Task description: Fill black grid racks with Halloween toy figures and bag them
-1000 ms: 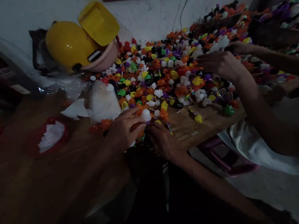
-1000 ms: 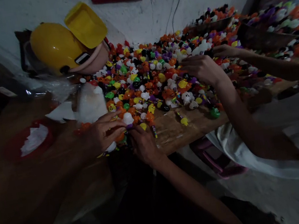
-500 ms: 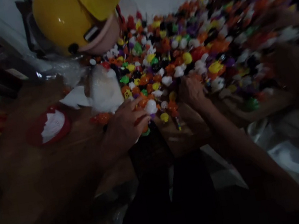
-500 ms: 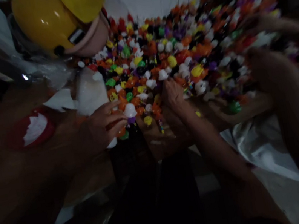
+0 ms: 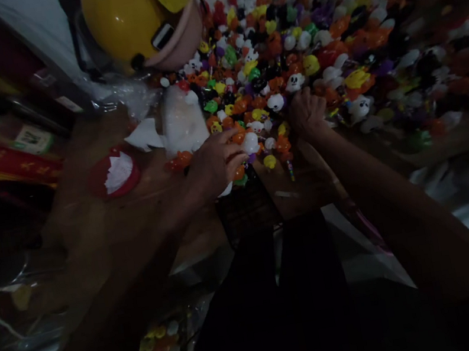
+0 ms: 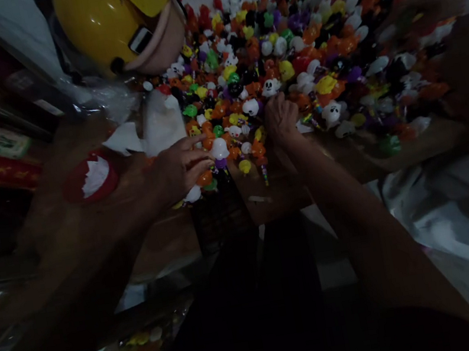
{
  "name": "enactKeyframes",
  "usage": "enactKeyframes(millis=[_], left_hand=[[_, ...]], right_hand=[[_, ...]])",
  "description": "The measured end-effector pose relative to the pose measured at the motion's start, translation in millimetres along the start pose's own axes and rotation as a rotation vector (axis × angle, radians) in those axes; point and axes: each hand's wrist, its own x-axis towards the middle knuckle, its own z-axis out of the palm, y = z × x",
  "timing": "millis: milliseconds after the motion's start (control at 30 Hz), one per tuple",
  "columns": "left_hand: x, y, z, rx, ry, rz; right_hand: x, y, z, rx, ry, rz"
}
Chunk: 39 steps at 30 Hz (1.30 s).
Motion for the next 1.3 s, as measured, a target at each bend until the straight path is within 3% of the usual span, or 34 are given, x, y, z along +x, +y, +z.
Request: enactKeyframes(millis=[133, 233, 367, 667, 900, 1067, 1300], left_hand=[[-2.7, -0.5, -0.7, -0.043, 0.021, -0.008], [-6.7, -1.2, 2.7, -0.058, 0.044, 0.06], [-9.5, -7.4, 18.2, -0.021, 0.17, 0.101], [-6.2, -18.6, 36.7, -0.029, 0.271, 0.156], [-4.5, -21.4, 35.7, -0.077, 0.253, 0.172], [-4.2, -20.8, 31.5, -0.059, 0.218, 0.131], [-2.9, -13.7, 15.3, -0.08, 0.08, 0.054]], right_hand=[[3.8, -2.9, -11.2, -0.105, -0.071, 0.048], [3.0, -0.5, -28.5, -0.135, -0.097, 0.063], [-1.3, 3.2, -49.8, -0.105, -0.138, 0.063], [-18.4, 12.3, -55.7, 0.099, -0.048, -0.023], [-53.4, 13.6, -67.0, 0.323, 0.044, 0.026], [-97.8, 9.8, -79.2, 0.483, -0.07, 0.113], [-144.2, -47.4, -67.4, 0.685, -0.153, 0.142]])
